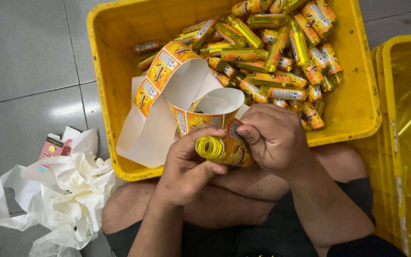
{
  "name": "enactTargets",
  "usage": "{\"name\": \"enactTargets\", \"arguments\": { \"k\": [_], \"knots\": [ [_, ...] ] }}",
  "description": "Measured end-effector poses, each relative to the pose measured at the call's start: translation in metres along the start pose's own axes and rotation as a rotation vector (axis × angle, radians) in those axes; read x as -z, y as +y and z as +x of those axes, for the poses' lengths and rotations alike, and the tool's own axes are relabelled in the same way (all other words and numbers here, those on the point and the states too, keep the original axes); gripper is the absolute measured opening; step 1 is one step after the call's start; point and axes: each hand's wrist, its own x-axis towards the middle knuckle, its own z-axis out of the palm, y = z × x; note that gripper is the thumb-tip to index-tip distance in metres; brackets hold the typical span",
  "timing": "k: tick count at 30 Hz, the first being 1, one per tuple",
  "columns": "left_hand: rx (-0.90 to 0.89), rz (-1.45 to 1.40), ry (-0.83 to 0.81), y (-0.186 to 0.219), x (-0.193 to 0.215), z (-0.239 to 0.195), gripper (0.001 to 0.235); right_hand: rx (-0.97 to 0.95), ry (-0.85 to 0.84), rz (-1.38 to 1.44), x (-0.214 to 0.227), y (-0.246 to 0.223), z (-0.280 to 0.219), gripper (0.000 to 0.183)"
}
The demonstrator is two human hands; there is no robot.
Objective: The person sits on the floor and applies labels from a continuous roll onto small yellow bottles. They pick up a bottle, wrap the label around it, and place the labeled bottle into a yellow bin.
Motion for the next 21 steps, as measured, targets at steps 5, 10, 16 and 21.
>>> {"name": "enactTargets", "arguments": {
  "k": [5,10,16,21],
  "knots": [
    [-0.033,0.040,-0.031,0.001,-0.002,0.003,0.045,-0.012,-0.046,0.024,0.003,-0.002,0.003,0.040],
    [-0.005,0.027,-0.016,-0.006,0.005,-0.002,0.053,-0.021,-0.082,0.041,0.005,-0.003,0.003,0.040],
    [0.047,-0.209,0.056,-0.011,-0.003,-0.005,0.073,-0.043,-0.111,0.091,0.002,-0.004,0.002,0.041],
    [0.021,-0.184,0.080,-0.023,0.007,-0.007,0.050,-0.114,-0.049,0.125,-0.002,-0.001,-0.006,0.034]
  ]
}}
